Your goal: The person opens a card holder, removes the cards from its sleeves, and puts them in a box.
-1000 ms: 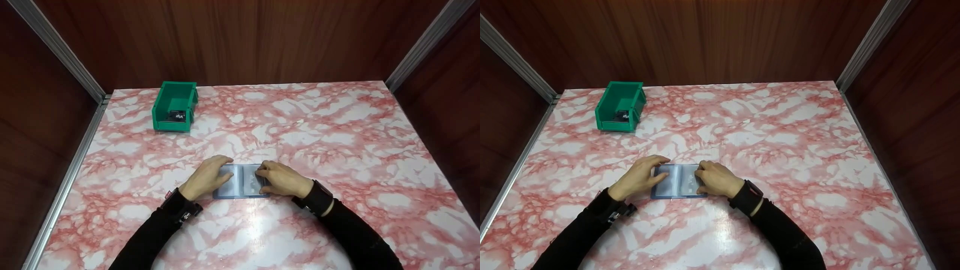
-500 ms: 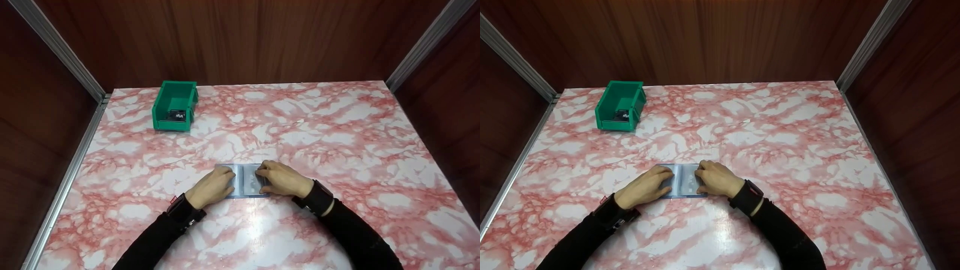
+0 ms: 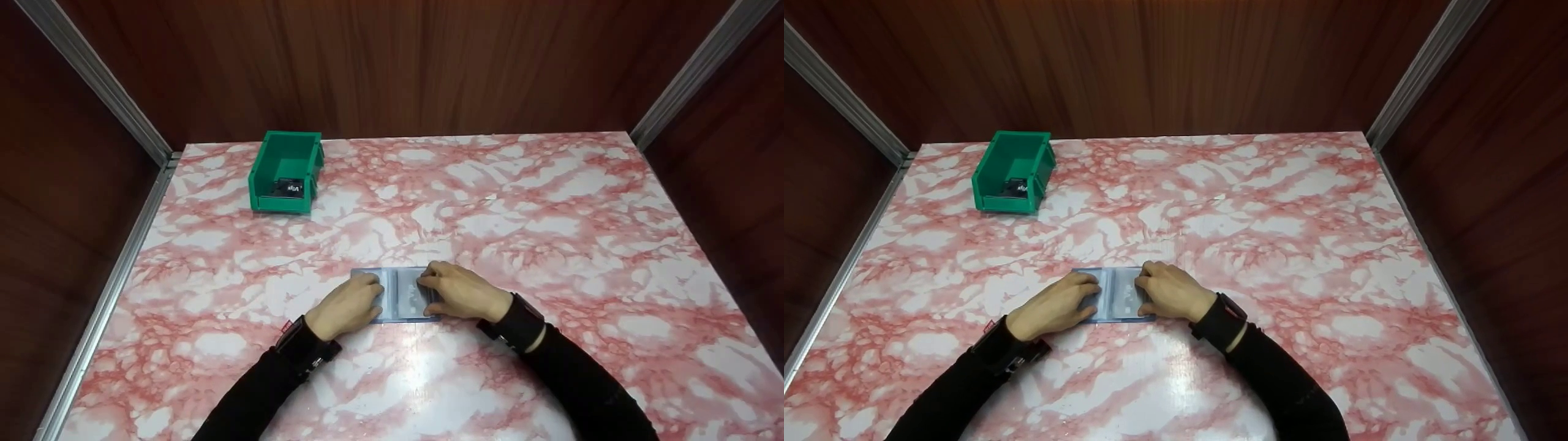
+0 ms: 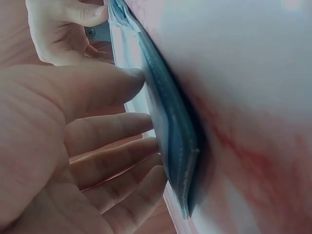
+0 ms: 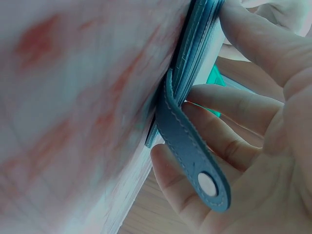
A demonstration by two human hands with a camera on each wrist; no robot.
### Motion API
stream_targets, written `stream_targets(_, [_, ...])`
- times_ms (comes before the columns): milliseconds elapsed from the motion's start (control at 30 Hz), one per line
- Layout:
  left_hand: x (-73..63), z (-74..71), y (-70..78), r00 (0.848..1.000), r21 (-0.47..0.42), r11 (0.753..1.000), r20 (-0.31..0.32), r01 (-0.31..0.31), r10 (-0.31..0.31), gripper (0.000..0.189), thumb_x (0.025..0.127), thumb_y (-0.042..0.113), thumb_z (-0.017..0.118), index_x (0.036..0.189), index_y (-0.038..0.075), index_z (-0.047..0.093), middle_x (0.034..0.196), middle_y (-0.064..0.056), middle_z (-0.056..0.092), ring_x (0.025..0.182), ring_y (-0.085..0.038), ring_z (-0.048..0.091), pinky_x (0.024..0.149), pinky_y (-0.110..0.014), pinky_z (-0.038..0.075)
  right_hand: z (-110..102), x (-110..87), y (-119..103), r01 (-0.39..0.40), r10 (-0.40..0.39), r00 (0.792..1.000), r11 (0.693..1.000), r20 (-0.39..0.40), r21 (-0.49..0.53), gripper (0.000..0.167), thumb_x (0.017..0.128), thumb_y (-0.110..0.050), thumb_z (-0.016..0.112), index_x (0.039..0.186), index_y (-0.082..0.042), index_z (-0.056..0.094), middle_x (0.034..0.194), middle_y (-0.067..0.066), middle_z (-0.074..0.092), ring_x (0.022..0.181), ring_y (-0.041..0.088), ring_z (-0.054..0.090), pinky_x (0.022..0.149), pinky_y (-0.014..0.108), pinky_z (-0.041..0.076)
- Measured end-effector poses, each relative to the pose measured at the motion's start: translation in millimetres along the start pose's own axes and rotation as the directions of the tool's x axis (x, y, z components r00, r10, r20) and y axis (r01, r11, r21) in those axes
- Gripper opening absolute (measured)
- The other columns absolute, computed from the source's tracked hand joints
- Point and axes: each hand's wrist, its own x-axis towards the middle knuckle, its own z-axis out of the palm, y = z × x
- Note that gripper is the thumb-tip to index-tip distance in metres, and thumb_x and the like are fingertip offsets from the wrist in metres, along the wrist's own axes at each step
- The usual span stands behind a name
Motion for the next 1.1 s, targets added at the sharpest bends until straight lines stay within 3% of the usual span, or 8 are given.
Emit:
stream_targets(700, [0.7, -0.5, 1.5, 1.000, 0.024, 1.000, 0.008, 0.018, -0.018, 0.014, 0.090, 0.005, 0.075, 0.097, -0.006, 0.071, 0.101, -0.017, 0.065, 0.088, -0.030, 0.062, 0.083, -0.042, 0.058, -2.1, 0.3, -1.1, -0.009, 0.009, 1.000, 1.000, 0.003, 0.015, 0.051, 0.088, -0.025, 0.089, 0.125, 0.006, 0.072, 0.109, 0.013, 0.065, 0.097, 0.028, 0.065, 0.087, 0.041, 0.057])
stream_targets(1100, [1.0, -0.4, 2.1, 0.999, -0.006, 1.000, 0.012, 0.030, -0.030, 0.013, 0.089, 0.002, 0.075, 0.097, -0.007, 0.071, 0.096, -0.015, 0.063, 0.082, -0.026, 0.057, 0.079, -0.040, 0.057, -1.9, 0.6, -2.2, -0.014, 0.014, 1.000, 1.000, 0.004, 0.021, 0.049, 0.085, -0.026, 0.091, 0.121, 0.003, 0.075, 0.106, 0.011, 0.065, 0.095, 0.027, 0.066, 0.084, 0.040, 0.058])
